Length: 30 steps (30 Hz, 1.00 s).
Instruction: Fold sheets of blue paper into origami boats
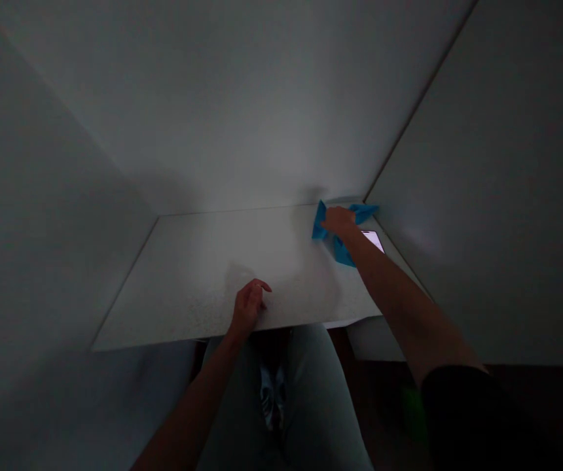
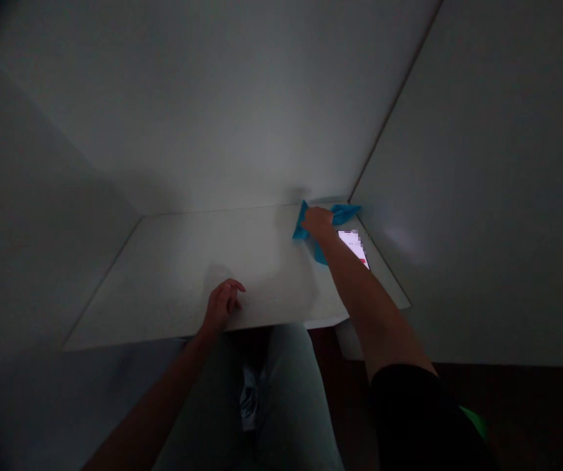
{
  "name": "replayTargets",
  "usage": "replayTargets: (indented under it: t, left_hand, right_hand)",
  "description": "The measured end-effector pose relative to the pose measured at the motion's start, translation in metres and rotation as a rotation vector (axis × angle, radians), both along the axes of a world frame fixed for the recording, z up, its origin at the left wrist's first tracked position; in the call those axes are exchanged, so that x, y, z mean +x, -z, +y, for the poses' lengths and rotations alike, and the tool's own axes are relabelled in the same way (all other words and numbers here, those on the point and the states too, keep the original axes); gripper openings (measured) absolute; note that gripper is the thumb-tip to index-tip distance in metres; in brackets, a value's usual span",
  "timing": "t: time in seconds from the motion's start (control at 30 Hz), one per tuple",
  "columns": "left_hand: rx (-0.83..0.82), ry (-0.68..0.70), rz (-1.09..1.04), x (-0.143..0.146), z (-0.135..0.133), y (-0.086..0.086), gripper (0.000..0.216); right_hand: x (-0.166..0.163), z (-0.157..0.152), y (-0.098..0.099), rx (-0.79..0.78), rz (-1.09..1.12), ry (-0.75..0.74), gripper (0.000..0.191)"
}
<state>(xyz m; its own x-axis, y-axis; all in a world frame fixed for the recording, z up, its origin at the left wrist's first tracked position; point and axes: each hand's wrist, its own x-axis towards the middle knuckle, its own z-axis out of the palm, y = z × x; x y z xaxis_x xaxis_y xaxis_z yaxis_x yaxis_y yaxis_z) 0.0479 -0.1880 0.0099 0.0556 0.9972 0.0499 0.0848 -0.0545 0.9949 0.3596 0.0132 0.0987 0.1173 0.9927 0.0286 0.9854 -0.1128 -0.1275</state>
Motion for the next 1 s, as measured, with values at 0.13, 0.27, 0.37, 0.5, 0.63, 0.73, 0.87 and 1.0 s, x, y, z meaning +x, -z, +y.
replayTargets:
  t: [0.13,0.27,0.37,0.5,0.63,0.73,0.87,1.0]
  left_hand:
    - [-0.042,-0.073,-0.102,0.005,0.000,-0.002,0.065]
    - [-0.068,-0.163,-0.170,-0.008,0.007,-0.009,0.057]
    - [0.043,-0.234,-0.139,-0.027,0.032,-0.014,0.051]
    - [0.184,-0.291,0.031,-0.037,0.097,-0.007,0.059]
    - [0.160,-0.143,0.063,-0.019,0.164,0.010,0.065]
    - [0.143,0.018,-0.036,-0.007,0.189,0.018,0.054]
    - [0.154,-0.014,-0.065,-0.007,0.194,0.020,0.035]
    - [0.159,-0.037,0.033,-0.011,0.188,0.014,0.027]
  right_hand:
    - [-0.040,-0.010,0.006,0.157,0.196,-0.161,0.033]
    - [-0.096,-0.020,0.052,0.366,0.804,-0.283,0.051]
    - [-0.122,-0.019,0.087,0.327,1.000,-0.350,0.045]
    - [-0.127,-0.011,0.106,0.265,1.057,-0.368,0.037]
    - [-0.121,-0.007,0.102,0.271,1.043,-0.381,0.038]
    - [-0.121,-0.009,0.100,0.254,1.032,-0.460,0.036]
    - [-0.124,-0.009,0.101,0.275,1.026,-0.500,0.037]
    - [-0.124,-0.007,0.102,0.452,0.965,-0.499,0.030]
